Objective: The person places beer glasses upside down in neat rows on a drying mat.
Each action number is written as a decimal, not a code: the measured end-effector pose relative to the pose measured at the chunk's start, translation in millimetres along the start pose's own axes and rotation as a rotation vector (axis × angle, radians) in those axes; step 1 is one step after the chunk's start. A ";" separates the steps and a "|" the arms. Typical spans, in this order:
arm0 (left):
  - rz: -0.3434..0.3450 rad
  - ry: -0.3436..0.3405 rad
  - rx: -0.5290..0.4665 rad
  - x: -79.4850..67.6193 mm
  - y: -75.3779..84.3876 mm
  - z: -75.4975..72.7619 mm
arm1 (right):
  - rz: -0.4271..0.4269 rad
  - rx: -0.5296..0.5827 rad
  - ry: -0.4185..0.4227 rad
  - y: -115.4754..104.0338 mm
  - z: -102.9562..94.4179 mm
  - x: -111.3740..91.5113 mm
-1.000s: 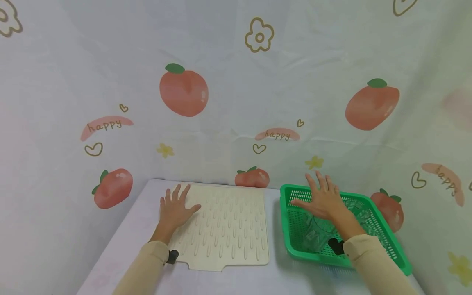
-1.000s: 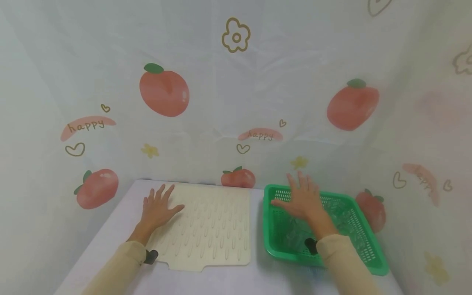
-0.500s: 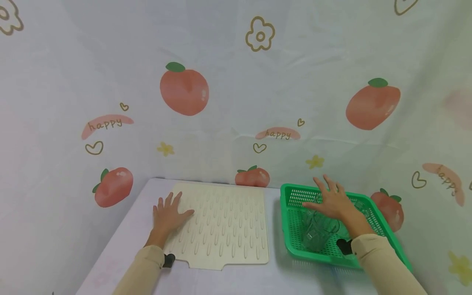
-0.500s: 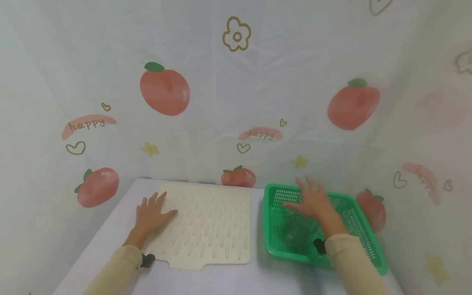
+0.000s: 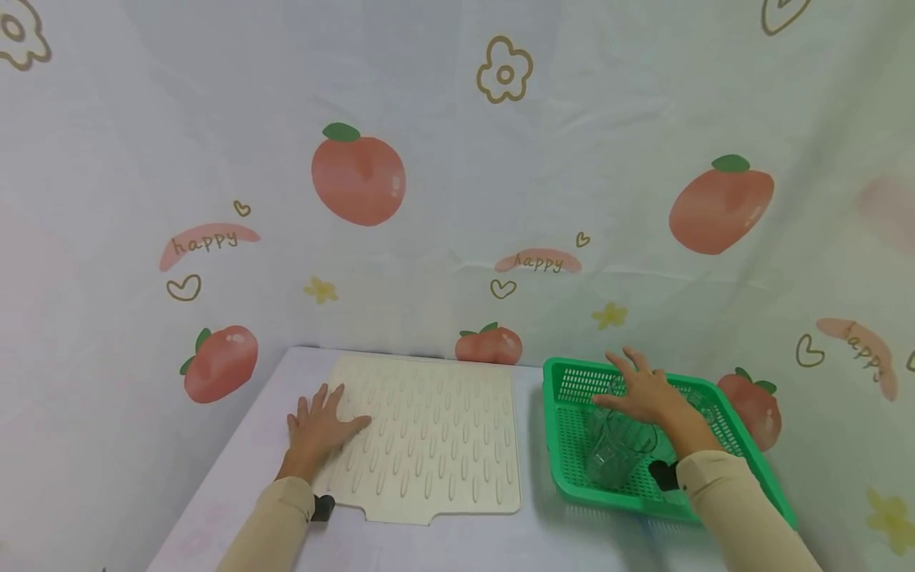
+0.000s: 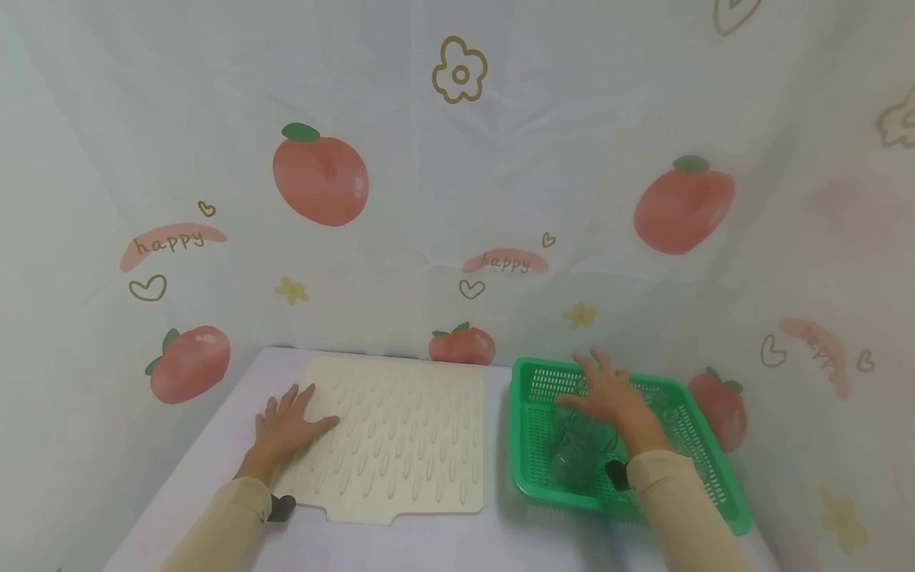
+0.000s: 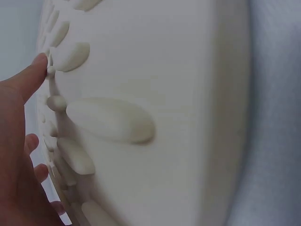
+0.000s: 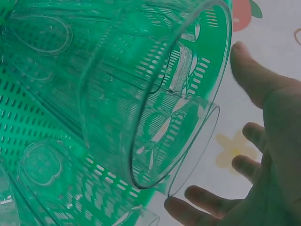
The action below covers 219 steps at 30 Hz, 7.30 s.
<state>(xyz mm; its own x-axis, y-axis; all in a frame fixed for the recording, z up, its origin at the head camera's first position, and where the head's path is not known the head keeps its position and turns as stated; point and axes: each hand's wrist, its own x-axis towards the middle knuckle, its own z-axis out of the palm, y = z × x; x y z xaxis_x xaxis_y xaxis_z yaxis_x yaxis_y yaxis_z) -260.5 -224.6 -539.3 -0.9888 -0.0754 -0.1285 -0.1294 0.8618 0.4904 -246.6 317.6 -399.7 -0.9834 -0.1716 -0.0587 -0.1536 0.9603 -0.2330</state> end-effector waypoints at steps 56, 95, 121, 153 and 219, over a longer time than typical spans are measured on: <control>-0.021 -0.005 0.054 1.1 1.9 -4.4 | 0.036 -0.002 0.115 -3.3 -31.4 8.9; -0.003 0.023 0.090 8.0 0.1 -2.8 | -0.027 0.481 0.255 -71.3 -51.9 5.6; -0.024 0.010 0.065 6.7 1.0 -0.6 | -0.058 0.851 0.298 -111.5 12.4 26.8; -0.018 -0.018 0.075 8.0 3.3 -7.3 | 0.008 1.190 0.235 -169.9 81.2 48.5; 0.015 0.036 0.012 9.1 4.3 -11.5 | -0.063 1.299 0.127 -264.4 134.0 70.3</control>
<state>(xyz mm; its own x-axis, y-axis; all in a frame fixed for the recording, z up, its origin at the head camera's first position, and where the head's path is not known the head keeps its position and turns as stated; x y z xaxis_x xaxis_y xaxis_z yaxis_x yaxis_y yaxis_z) -271.0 -227.4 -528.4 -0.9927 -0.0805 -0.0903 -0.1143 0.8691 0.4812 -262.3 22.2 -472.3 -0.9912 -0.1174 0.0617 -0.0652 0.0262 -0.9975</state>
